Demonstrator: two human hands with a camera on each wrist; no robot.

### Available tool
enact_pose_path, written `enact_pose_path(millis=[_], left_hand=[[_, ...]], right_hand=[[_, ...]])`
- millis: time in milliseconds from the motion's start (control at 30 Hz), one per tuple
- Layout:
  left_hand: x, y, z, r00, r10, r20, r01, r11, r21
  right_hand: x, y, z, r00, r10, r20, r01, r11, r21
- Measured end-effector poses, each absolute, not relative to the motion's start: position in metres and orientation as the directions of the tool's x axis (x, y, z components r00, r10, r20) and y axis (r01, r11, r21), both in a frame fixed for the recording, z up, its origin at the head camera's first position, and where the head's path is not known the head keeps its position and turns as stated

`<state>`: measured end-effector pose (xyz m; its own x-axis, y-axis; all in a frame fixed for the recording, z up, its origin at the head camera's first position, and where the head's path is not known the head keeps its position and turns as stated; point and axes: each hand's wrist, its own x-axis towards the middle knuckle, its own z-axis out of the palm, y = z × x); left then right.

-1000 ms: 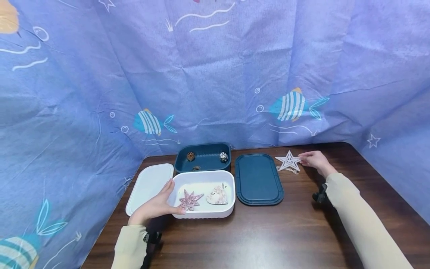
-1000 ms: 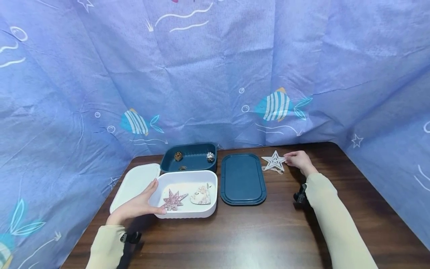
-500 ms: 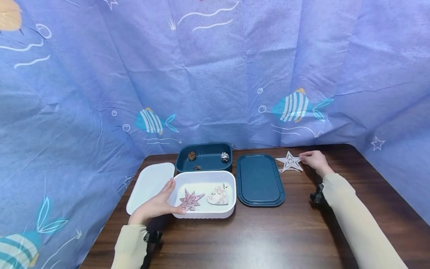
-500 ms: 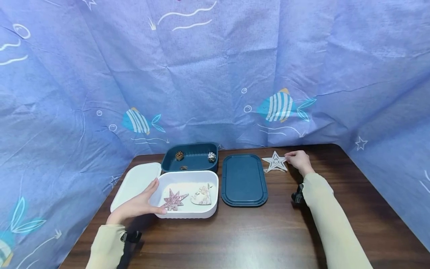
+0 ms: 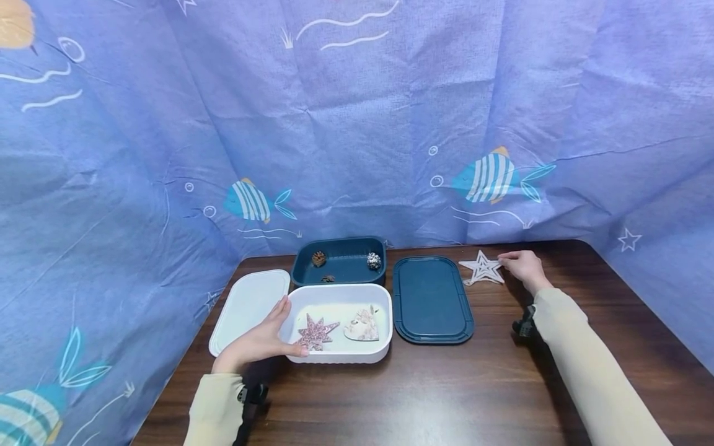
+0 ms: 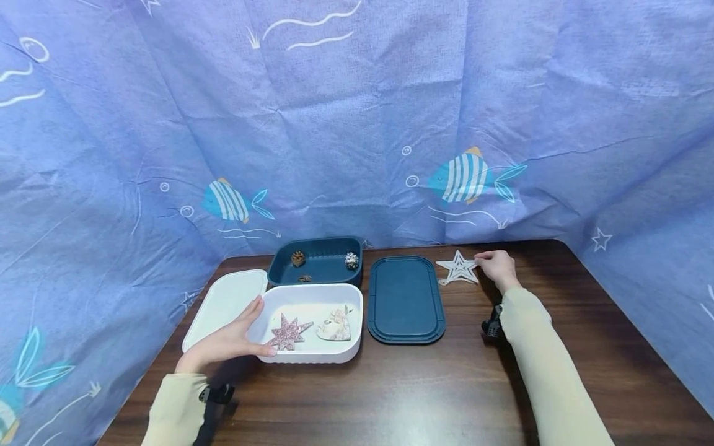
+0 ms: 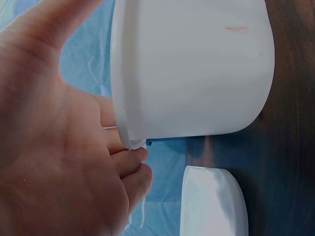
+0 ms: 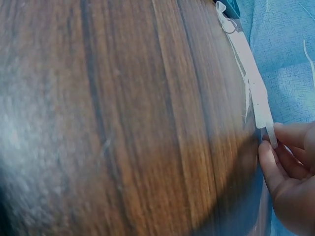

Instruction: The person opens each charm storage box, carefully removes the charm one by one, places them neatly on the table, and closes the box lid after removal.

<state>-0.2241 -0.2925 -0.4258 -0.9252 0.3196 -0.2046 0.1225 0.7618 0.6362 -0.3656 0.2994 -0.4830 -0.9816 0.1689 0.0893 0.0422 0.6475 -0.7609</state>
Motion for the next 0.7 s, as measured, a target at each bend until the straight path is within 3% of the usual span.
enact_pose_path(millis=[700], left_hand=[[-0.2276, -0.2939, -0.4271, -0.925, 0.319, -0.207, 0.13, 0.777, 0.616]], right_hand=[[-0.3712, 0.3011, -0.4838, -0.973, 0.175, 0.153, 0.017, 0.711, -0.703]])
